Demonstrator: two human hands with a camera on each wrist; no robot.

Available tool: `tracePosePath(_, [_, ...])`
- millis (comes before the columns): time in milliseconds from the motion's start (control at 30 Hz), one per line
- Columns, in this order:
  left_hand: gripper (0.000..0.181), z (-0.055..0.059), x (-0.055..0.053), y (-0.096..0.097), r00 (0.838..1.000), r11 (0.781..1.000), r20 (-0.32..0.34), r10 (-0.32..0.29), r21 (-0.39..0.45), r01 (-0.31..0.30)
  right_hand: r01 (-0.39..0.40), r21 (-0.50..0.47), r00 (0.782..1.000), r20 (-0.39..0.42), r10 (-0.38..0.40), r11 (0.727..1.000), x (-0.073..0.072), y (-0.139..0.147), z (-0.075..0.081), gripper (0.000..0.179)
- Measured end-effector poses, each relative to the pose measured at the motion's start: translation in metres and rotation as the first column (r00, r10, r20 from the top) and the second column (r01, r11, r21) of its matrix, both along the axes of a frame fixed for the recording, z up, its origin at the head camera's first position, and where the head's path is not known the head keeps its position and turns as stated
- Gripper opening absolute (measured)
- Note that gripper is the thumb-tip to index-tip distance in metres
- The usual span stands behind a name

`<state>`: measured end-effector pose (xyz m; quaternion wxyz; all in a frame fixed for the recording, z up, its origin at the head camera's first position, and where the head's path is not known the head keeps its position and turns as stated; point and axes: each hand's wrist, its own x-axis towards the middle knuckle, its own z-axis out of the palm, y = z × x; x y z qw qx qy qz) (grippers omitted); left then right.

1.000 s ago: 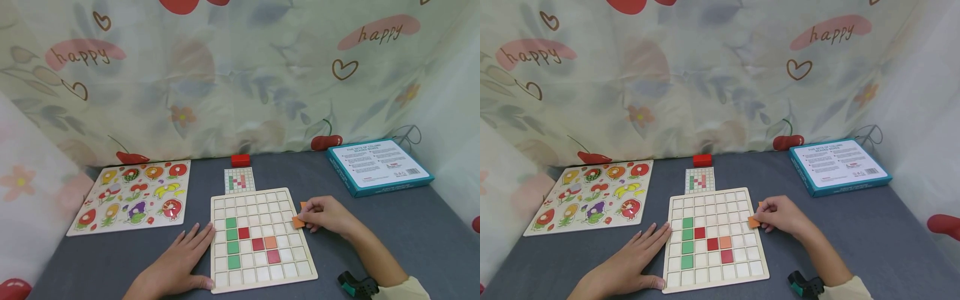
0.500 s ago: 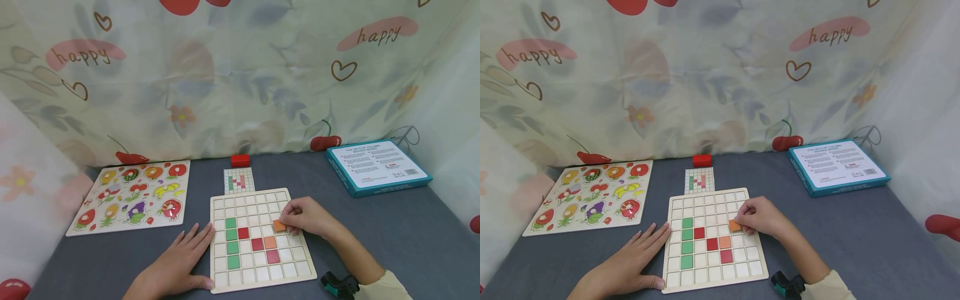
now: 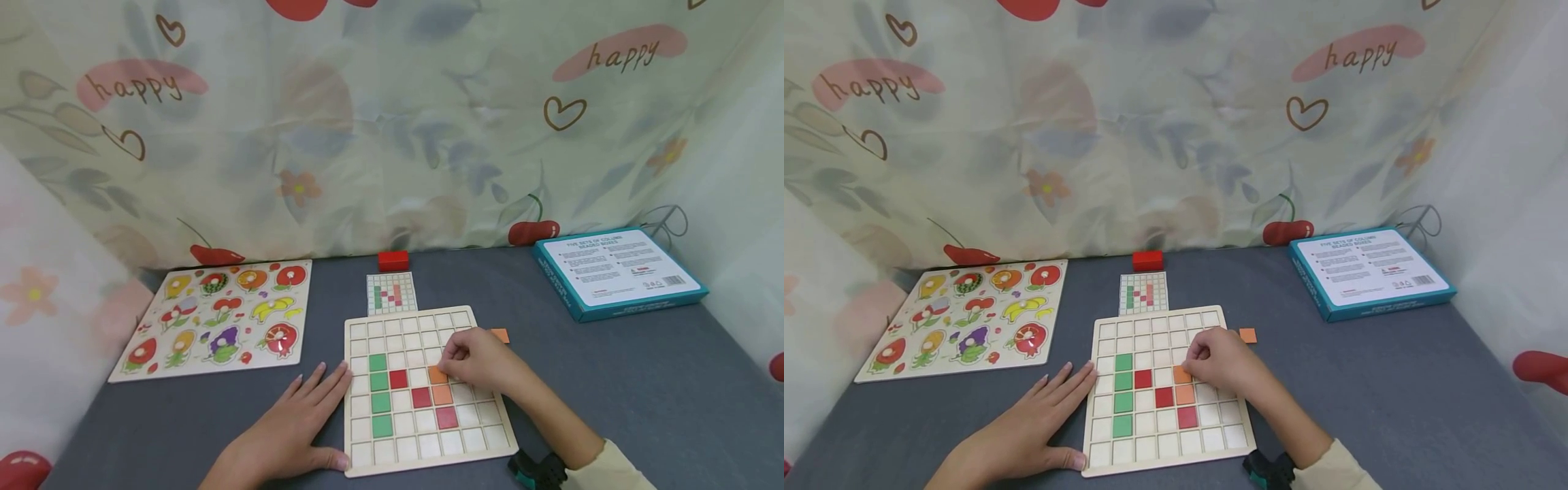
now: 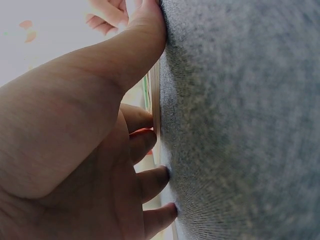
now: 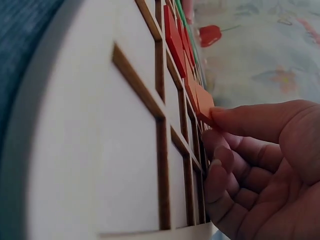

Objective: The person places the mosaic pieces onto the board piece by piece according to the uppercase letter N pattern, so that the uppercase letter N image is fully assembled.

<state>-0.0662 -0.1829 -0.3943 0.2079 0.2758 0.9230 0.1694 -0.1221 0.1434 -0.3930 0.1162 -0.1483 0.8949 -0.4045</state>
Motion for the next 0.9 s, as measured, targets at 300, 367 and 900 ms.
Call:
tracePosePath(300, [0.116,0.0,-0.001,0.001,1.0,1.0,0.008,-0.002,-0.008,0.002,-0.004,0.042,0.999,-0.037,0.006,0.999,0.004,-0.001,0.0,0.01])
tracePosePath(367, [0.116,0.0,-0.001,0.0,1.0,1.0,0.011,-0.003,0.002,0.003,-0.017,0.029,0.999,-0.042,0.018,0.999,0.004,0.002,0.0,0.008])
tracePosePath(900, [0.114,0.002,0.0,-0.001,1.0,1.0,0.027,-0.003,0.026,0.003,-0.161,0.007,0.986,-0.051,0.162,0.987,0.005,0.014,0.0,0.014])
